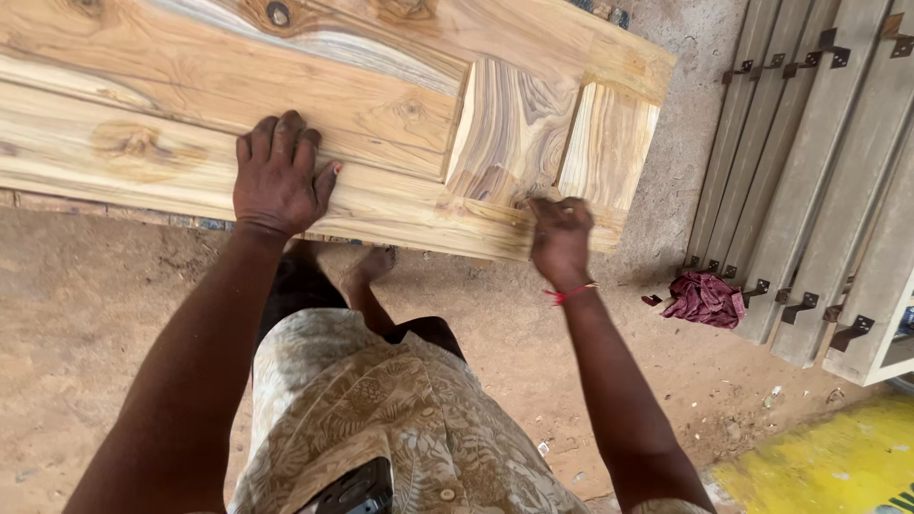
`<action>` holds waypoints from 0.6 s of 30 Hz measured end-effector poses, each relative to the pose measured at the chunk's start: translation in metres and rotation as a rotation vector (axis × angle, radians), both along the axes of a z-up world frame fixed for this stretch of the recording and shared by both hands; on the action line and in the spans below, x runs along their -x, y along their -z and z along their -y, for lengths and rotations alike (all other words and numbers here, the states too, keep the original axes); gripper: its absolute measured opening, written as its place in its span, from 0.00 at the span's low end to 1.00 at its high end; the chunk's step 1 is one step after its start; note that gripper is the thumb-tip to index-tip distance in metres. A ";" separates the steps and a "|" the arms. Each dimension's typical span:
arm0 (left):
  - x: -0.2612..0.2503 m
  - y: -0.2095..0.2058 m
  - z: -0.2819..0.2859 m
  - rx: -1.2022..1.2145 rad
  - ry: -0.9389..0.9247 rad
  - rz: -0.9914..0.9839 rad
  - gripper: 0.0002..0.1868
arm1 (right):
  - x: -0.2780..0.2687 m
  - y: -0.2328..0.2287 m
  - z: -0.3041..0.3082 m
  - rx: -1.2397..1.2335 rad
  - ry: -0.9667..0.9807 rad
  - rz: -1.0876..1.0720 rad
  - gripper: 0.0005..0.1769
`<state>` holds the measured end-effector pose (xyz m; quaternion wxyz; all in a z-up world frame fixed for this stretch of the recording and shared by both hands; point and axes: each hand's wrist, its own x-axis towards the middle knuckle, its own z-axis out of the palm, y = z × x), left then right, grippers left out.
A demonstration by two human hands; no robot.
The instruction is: The person sands a large wooden door panel using a sanding block. They systematically rub the surface, focusing on the flat areas and the recessed panels, moving along the length of the door to smooth the wood.
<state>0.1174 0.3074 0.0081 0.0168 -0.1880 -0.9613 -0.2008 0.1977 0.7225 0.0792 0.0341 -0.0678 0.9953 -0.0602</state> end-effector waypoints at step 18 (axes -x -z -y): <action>0.005 0.004 0.002 -0.002 0.015 -0.044 0.25 | -0.010 -0.023 -0.030 0.130 -0.143 0.105 0.19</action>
